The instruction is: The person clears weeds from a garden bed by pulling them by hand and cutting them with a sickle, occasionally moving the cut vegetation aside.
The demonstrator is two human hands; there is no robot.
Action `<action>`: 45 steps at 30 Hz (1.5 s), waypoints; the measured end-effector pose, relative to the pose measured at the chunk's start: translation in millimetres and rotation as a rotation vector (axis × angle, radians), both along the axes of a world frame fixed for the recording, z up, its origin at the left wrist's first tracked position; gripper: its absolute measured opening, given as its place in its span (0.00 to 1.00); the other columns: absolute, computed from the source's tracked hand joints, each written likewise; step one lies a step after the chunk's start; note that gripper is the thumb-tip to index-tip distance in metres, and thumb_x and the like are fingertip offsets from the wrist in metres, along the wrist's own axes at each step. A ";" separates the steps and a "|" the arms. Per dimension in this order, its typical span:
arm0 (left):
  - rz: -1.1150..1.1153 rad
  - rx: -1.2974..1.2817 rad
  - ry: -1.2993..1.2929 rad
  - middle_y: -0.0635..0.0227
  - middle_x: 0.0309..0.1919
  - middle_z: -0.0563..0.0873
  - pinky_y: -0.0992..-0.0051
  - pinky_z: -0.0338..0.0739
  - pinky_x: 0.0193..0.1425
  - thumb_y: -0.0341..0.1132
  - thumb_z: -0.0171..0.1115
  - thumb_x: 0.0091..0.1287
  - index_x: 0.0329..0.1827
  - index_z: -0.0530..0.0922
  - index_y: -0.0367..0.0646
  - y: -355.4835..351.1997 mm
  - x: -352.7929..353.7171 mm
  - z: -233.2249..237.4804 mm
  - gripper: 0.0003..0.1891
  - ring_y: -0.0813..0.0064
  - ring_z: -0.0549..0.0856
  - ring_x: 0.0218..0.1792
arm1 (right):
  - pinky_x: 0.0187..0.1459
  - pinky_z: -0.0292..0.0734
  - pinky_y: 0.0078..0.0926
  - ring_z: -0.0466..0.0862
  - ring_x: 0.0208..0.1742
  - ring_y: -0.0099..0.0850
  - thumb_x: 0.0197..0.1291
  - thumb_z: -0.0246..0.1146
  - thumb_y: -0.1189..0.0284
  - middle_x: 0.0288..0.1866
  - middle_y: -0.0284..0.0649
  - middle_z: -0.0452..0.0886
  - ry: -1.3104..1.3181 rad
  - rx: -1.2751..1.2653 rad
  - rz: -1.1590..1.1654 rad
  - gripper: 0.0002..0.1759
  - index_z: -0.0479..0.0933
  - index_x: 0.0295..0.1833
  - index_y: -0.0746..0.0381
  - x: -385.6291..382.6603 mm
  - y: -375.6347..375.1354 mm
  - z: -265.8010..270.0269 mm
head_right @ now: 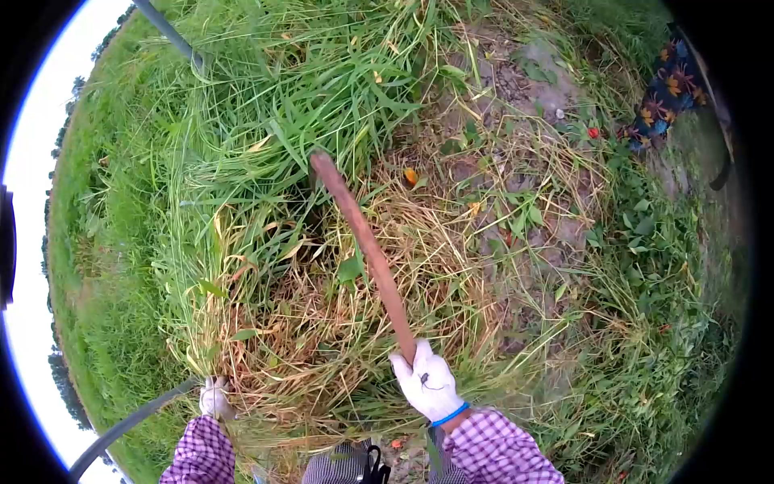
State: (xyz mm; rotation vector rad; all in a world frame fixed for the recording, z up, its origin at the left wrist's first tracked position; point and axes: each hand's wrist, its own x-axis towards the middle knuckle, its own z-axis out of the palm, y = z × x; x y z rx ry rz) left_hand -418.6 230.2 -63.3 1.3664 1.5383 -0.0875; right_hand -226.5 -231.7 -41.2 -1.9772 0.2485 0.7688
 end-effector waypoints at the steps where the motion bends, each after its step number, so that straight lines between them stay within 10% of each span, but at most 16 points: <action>1: -0.065 0.037 0.065 0.57 0.60 0.75 0.67 0.76 0.56 0.36 0.40 0.76 0.70 0.59 0.47 14.4 -21.8 -15.2 0.21 0.65 0.78 0.53 | 0.26 0.74 0.34 0.82 0.26 0.42 0.62 0.66 0.63 0.25 0.48 0.78 -0.122 0.031 -0.080 0.17 0.68 0.42 0.64 22.8 5.0 3.6; 2: -0.128 0.075 0.131 0.57 0.59 0.75 0.66 0.76 0.54 0.37 0.40 0.76 0.69 0.61 0.45 24.9 -38.7 -26.8 0.20 0.64 0.78 0.52 | 0.24 0.74 0.31 0.82 0.23 0.38 0.64 0.65 0.63 0.24 0.47 0.79 -0.187 0.061 -0.092 0.16 0.68 0.42 0.64 45.9 8.4 4.9; 7: -1.922 0.761 0.920 0.59 0.53 0.78 0.65 0.74 0.55 0.35 0.50 0.71 0.58 0.72 0.47 -29.6 -24.0 1.3 0.14 0.66 0.77 0.53 | 0.22 0.74 0.35 0.80 0.20 0.40 0.67 0.60 0.59 0.20 0.45 0.75 -0.626 -0.036 0.073 0.18 0.66 0.44 0.64 182.9 60.5 33.4; 9: -1.592 0.606 0.953 0.63 0.58 0.77 0.67 0.75 0.56 0.35 0.53 0.70 0.61 0.75 0.51 -21.4 -37.0 -15.9 0.17 0.66 0.75 0.59 | 0.29 0.77 0.39 0.81 0.26 0.45 0.68 0.58 0.58 0.25 0.48 0.78 -0.672 -0.068 0.222 0.19 0.66 0.43 0.64 229.4 84.8 16.5; 11: -1.885 0.611 1.002 0.62 0.61 0.74 0.69 0.75 0.58 0.36 0.52 0.71 0.63 0.74 0.50 -32.2 -10.8 20.9 0.17 0.66 0.75 0.59 | 0.34 0.78 0.41 0.83 0.30 0.47 0.68 0.57 0.57 0.29 0.49 0.80 -0.510 -0.289 0.388 0.20 0.67 0.46 0.65 256.2 81.3 23.0; 14: -1.618 0.465 1.163 0.61 0.68 0.67 0.72 0.69 0.68 0.30 0.46 0.73 0.67 0.70 0.48 -29.6 -7.9 27.9 0.20 0.69 0.70 0.65 | 0.38 0.81 0.39 0.85 0.35 0.45 0.68 0.56 0.58 0.35 0.50 0.82 -0.331 -0.538 0.564 0.22 0.69 0.52 0.67 258.5 -26.7 -13.1; 18: -1.136 0.254 0.428 0.63 0.66 0.69 0.74 0.70 0.67 0.25 0.46 0.70 0.66 0.70 0.44 50.9 -110.6 -51.9 0.21 0.68 0.72 0.62 | 0.40 0.74 0.34 0.79 0.35 0.38 0.63 0.60 0.60 0.34 0.48 0.78 -0.181 -0.547 0.086 0.22 0.72 0.50 0.68 194.4 -189.3 -9.3; 23: -1.289 0.270 0.967 0.64 0.65 0.70 0.76 0.76 0.60 0.21 0.51 0.66 0.69 0.70 0.55 -13.4 -6.5 27.4 0.28 0.67 0.76 0.56 | 0.31 0.69 0.28 0.72 0.27 0.25 0.59 0.62 0.65 0.28 0.36 0.71 -0.014 -0.640 -0.065 0.15 0.71 0.43 0.66 157.5 -276.4 -14.2; 26: -1.087 0.192 0.621 0.66 0.67 0.69 0.75 0.76 0.63 0.24 0.55 0.67 0.71 0.68 0.57 40.7 -94.8 -36.8 0.29 0.66 0.75 0.59 | 0.35 0.72 0.32 0.75 0.29 0.32 0.59 0.63 0.65 0.29 0.43 0.76 -0.151 -0.565 -0.001 0.18 0.73 0.47 0.68 158.4 -225.2 -16.2; 32: -1.723 -0.081 1.072 0.73 0.79 0.53 0.69 0.62 0.77 0.43 0.59 0.69 0.73 0.66 0.58 -23.6 56.3 105.6 0.29 0.69 0.49 0.79 | 0.31 0.75 0.38 0.81 0.27 0.42 0.62 0.63 0.63 0.26 0.48 0.79 -0.304 -0.470 0.158 0.16 0.69 0.44 0.64 162.5 -72.8 -5.7; 35: -1.704 -0.047 1.153 0.65 0.68 0.74 0.61 0.73 0.67 0.42 0.64 0.63 0.63 0.78 0.54 -49.7 128.3 161.9 0.23 0.71 0.70 0.70 | 0.29 0.76 0.45 0.82 0.27 0.51 0.64 0.62 0.61 0.25 0.50 0.80 -0.516 -0.575 0.270 0.16 0.67 0.43 0.62 192.4 -35.4 -31.9; 39: -1.678 1.142 0.135 0.56 0.56 0.83 0.59 0.74 0.62 0.39 0.65 0.59 0.58 0.79 0.49 -95.2 198.9 188.5 0.22 0.59 0.79 0.59 | 0.30 0.78 0.46 0.83 0.28 0.51 0.65 0.61 0.61 0.26 0.49 0.81 -0.596 -0.801 0.464 0.16 0.68 0.45 0.61 212.3 -57.6 -37.8; 41: -1.837 1.353 0.054 0.53 0.69 0.70 0.48 0.63 0.71 0.46 0.70 0.55 0.70 0.68 0.52 -126.4 259.8 168.0 0.37 0.51 0.67 0.70 | 0.32 0.79 0.45 0.83 0.29 0.50 0.64 0.61 0.60 0.27 0.49 0.82 -0.416 -0.836 0.472 0.17 0.69 0.46 0.62 183.0 -107.7 -39.9; 45: -1.903 0.987 0.571 0.51 0.79 0.45 0.37 0.45 0.76 0.63 0.72 0.51 0.80 0.41 0.62 -144.4 332.7 45.2 0.59 0.50 0.48 0.78 | 0.30 0.76 0.49 0.83 0.29 0.53 0.63 0.63 0.62 0.26 0.53 0.81 -0.096 -1.060 0.323 0.17 0.68 0.43 0.63 40.6 -236.8 26.8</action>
